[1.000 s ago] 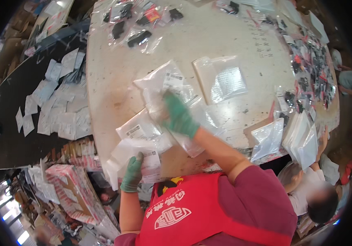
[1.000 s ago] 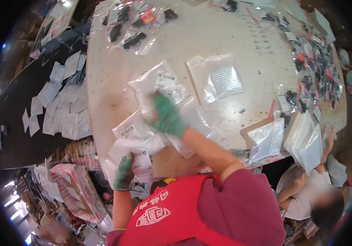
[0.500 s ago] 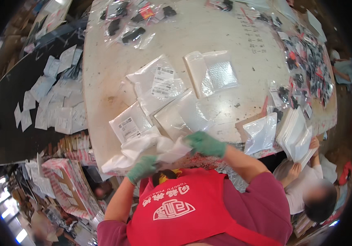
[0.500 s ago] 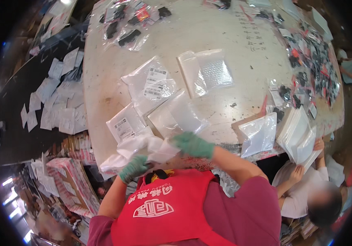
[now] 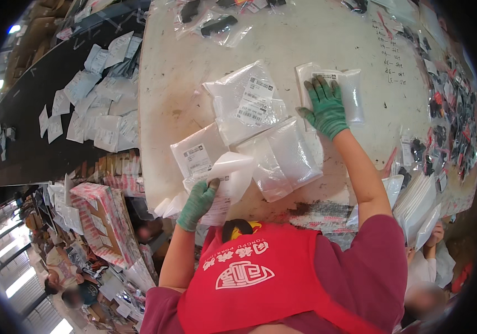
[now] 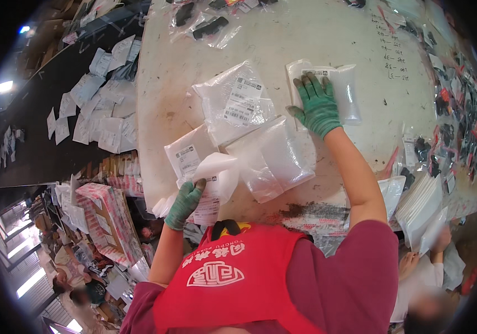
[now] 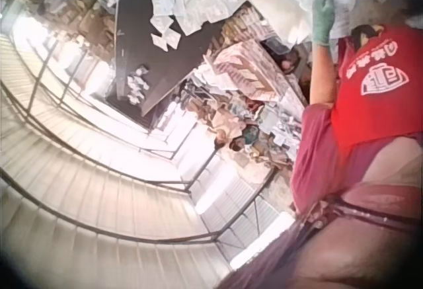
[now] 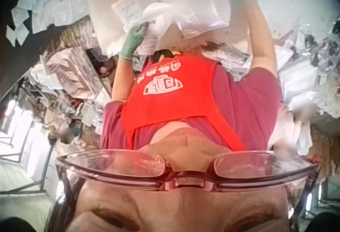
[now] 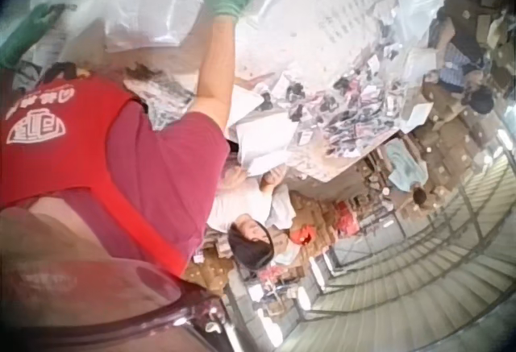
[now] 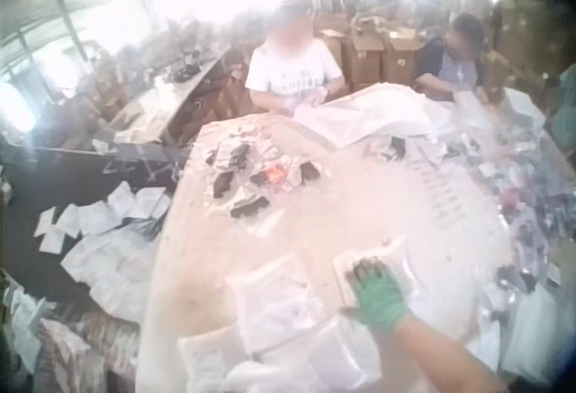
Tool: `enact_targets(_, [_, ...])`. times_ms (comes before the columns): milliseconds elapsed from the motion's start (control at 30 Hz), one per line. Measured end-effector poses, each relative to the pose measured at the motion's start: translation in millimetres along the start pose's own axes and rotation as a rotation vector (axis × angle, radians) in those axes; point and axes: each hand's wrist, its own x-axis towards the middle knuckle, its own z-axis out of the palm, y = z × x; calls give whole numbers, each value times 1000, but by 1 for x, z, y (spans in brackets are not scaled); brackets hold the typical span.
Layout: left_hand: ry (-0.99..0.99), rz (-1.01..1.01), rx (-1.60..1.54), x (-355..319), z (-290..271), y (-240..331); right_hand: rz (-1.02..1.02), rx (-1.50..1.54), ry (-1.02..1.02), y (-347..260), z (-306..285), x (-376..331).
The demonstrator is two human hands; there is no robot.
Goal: The person packs small black plastic parts into clear plastic bags at a table. They pick up parts, place them into bags, and then place the filled bags into white padded envelopes. The person also handles shipping labels and stacks the completed envelopes.
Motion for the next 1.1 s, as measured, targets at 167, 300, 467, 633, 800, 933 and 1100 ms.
enact_targets(167, [-239, -158, -783, -12, 8, 18, 15, 1115, -60, -132, -77, -6])
enact_targets(300, [-679, -102, -458, -55, 2, 5, 222, 1269, -566, -200, -81, -56])
enact_targets(467, [-373, 149, -377, -64, 10, -4, -59, 1025, 163, -229, -132, -76])
enact_targets(633, [-504, 137, 160, -82, -5, -32, 230, 1315, -681, -212, -143, -115])
enact_targets(800, [-393, -79, -425, -93, -51, -134, -112, 511, 263, -157, -123, -96])
enact_targets(933, [-277, -206, -479, -75, -54, -102, -116, 204, -295, -162, -89, -95])
enact_targets(1100, [-161, -106, -357, -53, -23, -27, -42, 403, -87, -162, -56, -76])
